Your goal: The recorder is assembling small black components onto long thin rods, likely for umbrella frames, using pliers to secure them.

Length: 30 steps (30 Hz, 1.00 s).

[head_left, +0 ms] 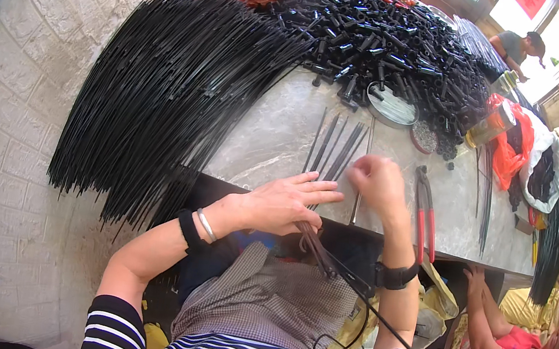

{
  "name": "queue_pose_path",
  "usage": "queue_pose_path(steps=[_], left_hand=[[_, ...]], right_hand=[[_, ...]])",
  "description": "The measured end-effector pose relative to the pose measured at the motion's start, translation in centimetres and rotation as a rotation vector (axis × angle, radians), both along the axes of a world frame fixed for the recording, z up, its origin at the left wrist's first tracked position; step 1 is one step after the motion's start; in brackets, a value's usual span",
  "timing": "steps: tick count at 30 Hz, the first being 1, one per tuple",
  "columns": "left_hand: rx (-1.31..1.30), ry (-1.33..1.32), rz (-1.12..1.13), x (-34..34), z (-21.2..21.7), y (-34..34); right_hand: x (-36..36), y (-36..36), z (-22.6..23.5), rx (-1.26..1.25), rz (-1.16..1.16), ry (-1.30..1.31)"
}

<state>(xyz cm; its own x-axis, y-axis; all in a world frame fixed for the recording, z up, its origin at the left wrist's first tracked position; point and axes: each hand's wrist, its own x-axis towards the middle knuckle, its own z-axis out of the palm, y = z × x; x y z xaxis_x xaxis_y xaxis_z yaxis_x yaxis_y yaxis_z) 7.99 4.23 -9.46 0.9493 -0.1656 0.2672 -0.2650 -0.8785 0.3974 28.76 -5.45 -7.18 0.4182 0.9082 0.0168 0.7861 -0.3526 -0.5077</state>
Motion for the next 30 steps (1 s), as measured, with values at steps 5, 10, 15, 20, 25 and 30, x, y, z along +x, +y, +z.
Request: queue_pose_path(steps=[5, 10, 15, 20, 25, 30], left_hand=[[0.036, 0.052, -0.053, 0.3, 0.7, 0.3], [0.081, 0.096, -0.095, 0.5, 1.3, 0.8], [0.138, 0.128, -0.146, 0.6, 1.6, 1.3], [0.181, 0.113, -0.159, 0.8, 1.2, 1.5], [0.184, 0.144, -0.156, 0.7, 1.3, 1.5], [0.125, 0.120, -0.160, 0.7, 1.0, 1.5]], right_hand=[[-1.4, 1.3, -1.1, 0.099, -0.018, -0.083], [-2.6, 2.7, -0.9, 0.095, 0.030, -0.079], [-2.1, 2.5, -1.1, 0.188, 0.090, -0.026], [-1.4, 2.6, -1.0, 0.200, 0.207, -0.035], [-0.8, 2.6, -0.6, 0.200, 0.283, -0.163], [-0.7, 2.4, -0.2, 0.085, 0.352, -0.255]])
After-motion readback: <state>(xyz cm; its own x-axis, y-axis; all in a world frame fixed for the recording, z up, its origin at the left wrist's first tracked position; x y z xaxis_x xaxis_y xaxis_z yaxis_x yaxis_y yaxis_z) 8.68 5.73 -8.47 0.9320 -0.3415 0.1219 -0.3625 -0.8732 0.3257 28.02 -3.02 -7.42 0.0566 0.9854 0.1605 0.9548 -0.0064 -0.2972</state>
